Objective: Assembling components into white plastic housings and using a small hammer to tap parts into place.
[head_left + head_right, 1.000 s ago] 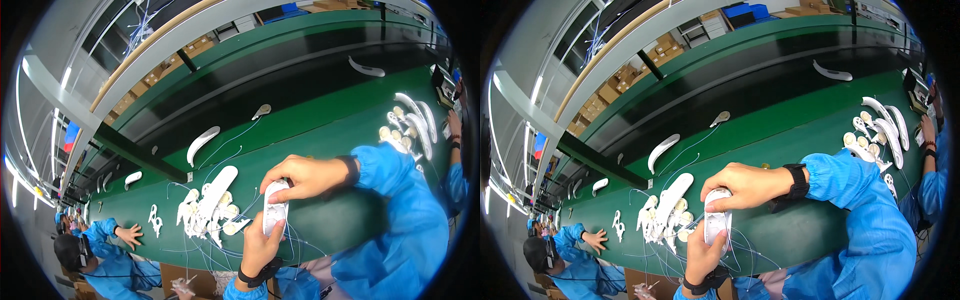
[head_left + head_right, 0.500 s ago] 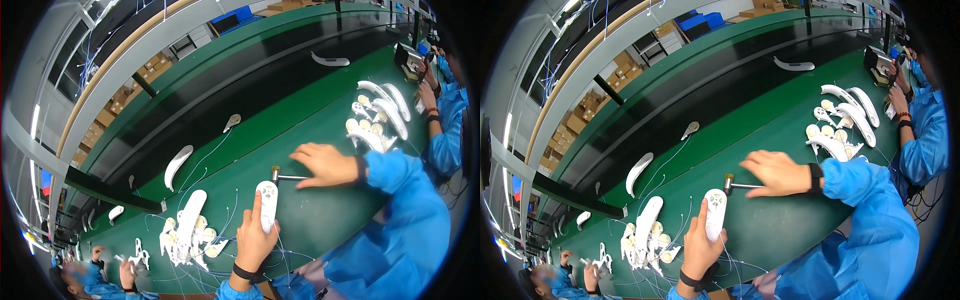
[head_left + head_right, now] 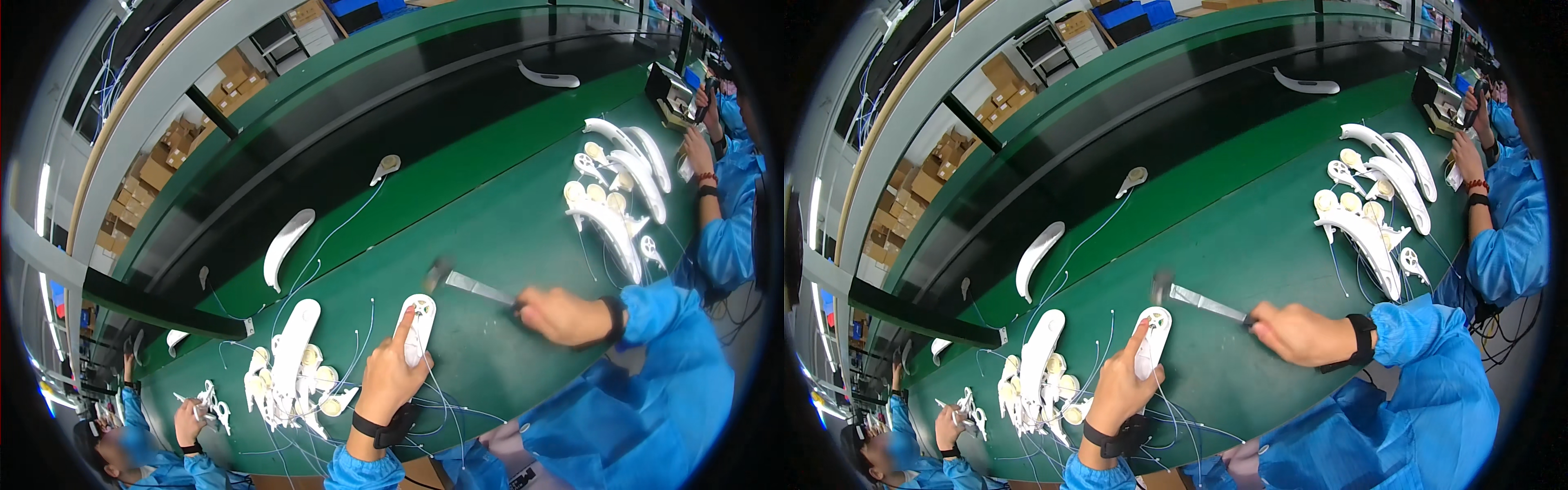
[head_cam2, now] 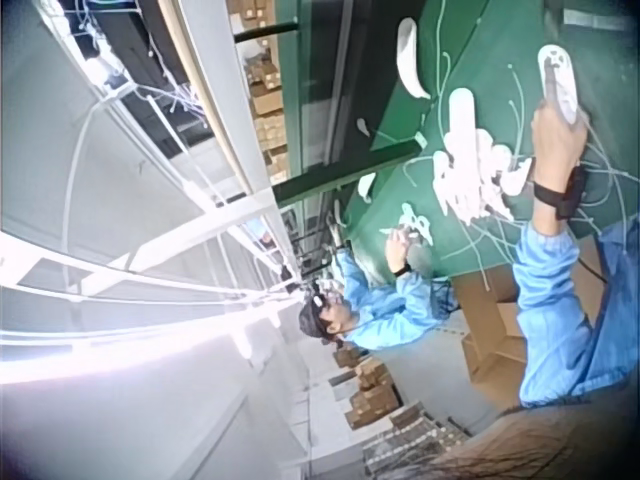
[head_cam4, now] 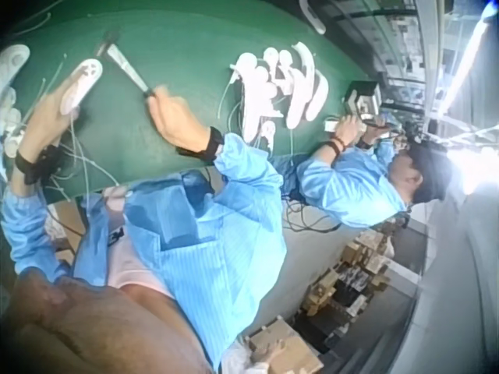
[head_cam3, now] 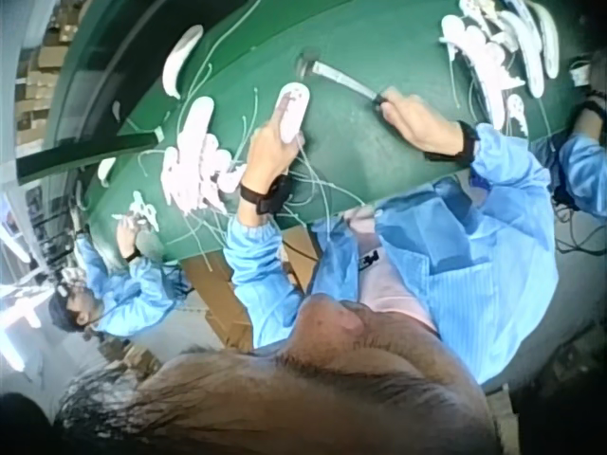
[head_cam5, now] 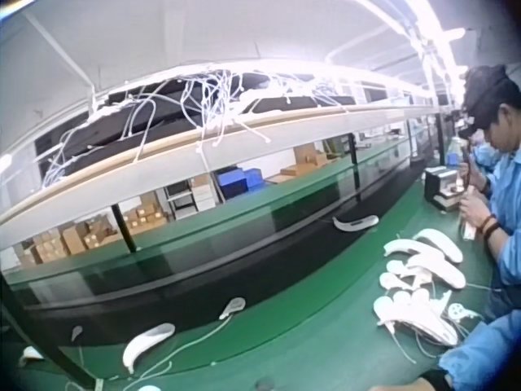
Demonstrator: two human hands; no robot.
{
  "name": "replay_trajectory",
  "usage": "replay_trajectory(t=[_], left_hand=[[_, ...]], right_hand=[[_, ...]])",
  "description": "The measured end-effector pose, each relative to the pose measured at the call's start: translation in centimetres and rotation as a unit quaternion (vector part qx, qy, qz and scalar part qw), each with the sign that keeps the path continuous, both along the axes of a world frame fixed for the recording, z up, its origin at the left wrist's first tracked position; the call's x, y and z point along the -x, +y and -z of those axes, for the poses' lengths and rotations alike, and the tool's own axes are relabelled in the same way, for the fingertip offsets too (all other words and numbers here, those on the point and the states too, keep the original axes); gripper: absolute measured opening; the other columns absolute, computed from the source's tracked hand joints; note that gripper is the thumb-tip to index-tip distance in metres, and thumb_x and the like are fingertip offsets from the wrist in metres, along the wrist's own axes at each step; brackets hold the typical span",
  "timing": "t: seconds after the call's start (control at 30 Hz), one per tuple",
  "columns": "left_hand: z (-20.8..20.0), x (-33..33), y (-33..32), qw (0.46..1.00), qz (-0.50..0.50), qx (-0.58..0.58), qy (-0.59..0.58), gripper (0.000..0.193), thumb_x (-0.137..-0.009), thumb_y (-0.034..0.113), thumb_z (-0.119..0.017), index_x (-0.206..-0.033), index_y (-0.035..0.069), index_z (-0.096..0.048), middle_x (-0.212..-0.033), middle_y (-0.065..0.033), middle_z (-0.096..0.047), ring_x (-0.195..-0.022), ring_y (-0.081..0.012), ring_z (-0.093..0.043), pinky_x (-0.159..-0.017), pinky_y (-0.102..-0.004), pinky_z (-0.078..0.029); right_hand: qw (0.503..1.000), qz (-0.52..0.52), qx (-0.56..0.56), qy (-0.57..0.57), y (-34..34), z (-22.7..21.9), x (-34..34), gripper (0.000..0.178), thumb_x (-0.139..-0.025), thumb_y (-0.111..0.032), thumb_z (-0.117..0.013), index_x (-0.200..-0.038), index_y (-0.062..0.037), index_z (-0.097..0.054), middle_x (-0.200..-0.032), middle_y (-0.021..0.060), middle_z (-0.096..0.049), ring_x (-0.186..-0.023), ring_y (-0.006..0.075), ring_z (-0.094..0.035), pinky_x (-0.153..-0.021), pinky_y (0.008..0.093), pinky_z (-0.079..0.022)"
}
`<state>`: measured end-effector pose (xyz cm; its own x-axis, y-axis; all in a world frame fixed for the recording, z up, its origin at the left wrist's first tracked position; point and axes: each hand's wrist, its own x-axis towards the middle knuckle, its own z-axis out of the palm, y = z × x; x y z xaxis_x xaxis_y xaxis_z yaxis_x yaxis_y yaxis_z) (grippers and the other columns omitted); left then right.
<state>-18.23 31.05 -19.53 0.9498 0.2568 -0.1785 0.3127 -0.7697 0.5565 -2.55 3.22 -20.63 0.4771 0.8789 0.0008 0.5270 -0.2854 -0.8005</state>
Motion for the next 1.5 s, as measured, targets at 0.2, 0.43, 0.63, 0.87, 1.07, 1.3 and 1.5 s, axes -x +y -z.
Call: replay_trajectory(t=[0.2, 0.43, 0.63, 0.87, 1.07, 1.3, 1.5], left_hand=[[0.1, 0.1, -0.1, 1.0, -0.007, -0.005, 0.003, 0.083, -0.074, 0.013, -0.074, -0.152, 0.015, -0.044, -0.096, -0.0284, -0.069, -0.086, -0.0476, -0.068, -0.079, -0.0484, -0.056], [-0.8, 0.1, -1.6, 0.997, -0.014, 0.037, -0.073, 0.095, -0.076, 0.016, -0.076, -0.157, 0.003, -0.027, -0.106, -0.0276, -0.07, -0.091, -0.0461, -0.07, -0.08, -0.0477, -0.058], [-3.9, -3.6, -4.4, 0.993, 0.048, 0.018, -0.11, 0.11, -0.075, 0.022, -0.084, -0.159, -0.001, -0.016, -0.123, -0.0284, -0.064, -0.103, -0.0437, -0.069, -0.085, -0.0449, -0.057], [-1.4, -6.0, 6.9, 0.948, -0.12, -0.13, -0.264, 0.08, -0.084, 0.023, -0.078, -0.149, -0.005, -0.04, -0.123, -0.0244, -0.059, -0.115, -0.0415, -0.058, -0.097, -0.0455, -0.048], [1.1, -9.8, 14.3, 0.96, -0.193, -0.152, -0.133, 0.073, -0.091, 0.038, -0.07, -0.145, -0.005, -0.046, -0.133, -0.0254, -0.057, -0.126, -0.0409, -0.054, -0.105, -0.046, -0.045], [4.5, -16.1, 16.9, 0.956, -0.201, -0.166, -0.138, 0.074, -0.092, 0.039, -0.067, -0.147, -0.004, -0.044, -0.138, -0.0281, -0.054, -0.128, -0.0436, -0.052, -0.108, -0.0482, -0.044], [2.8, -18.7, 13.1, 0.963, -0.159, -0.199, -0.094, 0.062, -0.077, 0.023, -0.084, -0.127, -0.003, -0.058, -0.12, -0.0247, -0.056, -0.111, -0.047, -0.06, -0.096, -0.0511, -0.051]], right_hand=[[0.996, 0.024, 0.071, -0.057, 0.7, -0.4, -1.6, 0.024, -0.104, -0.022, -0.051, -0.108, 0.0017, -0.055, -0.073, 0.026, -0.063, -0.066, 0.0474, -0.061, -0.062, 0.0554, -0.047], [0.961, -0.016, -0.024, -0.277, 2.3, -1.0, -4.9, 0.047, -0.095, -0.03, -0.067, -0.127, 0.0023, -0.056, -0.117, 0.0178, -0.061, -0.098, 0.0346, -0.063, -0.084, 0.0437, -0.053], [0.928, -0.077, -0.061, 0.359, 8.1, -2.1, -7.0, 0.045, -0.104, -0.031, -0.058, -0.132, 0.0042, -0.05, -0.105, 0.0106, -0.067, -0.083, 0.0147, -0.069, -0.063, 0.0284, -0.057], [0.831, 0.246, -0.323, 0.38, 8.9, -0.4, -27.9, 0.026, -0.104, -0.029, -0.056, -0.114, -0.0046, -0.06, -0.094, 0.0056, -0.064, -0.078, 0.0129, -0.063, -0.069, 0.032, -0.058], [0.789, 0.584, -0.098, 0.164, -0.1, 6.2, -42.2, 0.036, -0.098, -0.034, -0.062, -0.121, -0.0064, -0.062, -0.112, 0.0129, -0.064, -0.102, 0.0308, -0.065, -0.087, 0.0464, -0.057], [0.85, 0.351, -0.178, -0.35, 9.7, 2.7, -34.9, 0.026, -0.076, -0.013, -0.064, -0.098, -0.0023, -0.074, -0.094, 0.0207, -0.071, -0.097, 0.0402, -0.066, -0.084, 0.0491, -0.054], [0.923, 0.088, 0.012, -0.375, 17.2, 5.0, -31.6, 0.036, -0.075, -0.014, -0.063, -0.11, -0.0078, -0.073, -0.117, 0.0135, -0.067, -0.112, 0.0363, -0.062, -0.096, 0.0475, -0.053]])
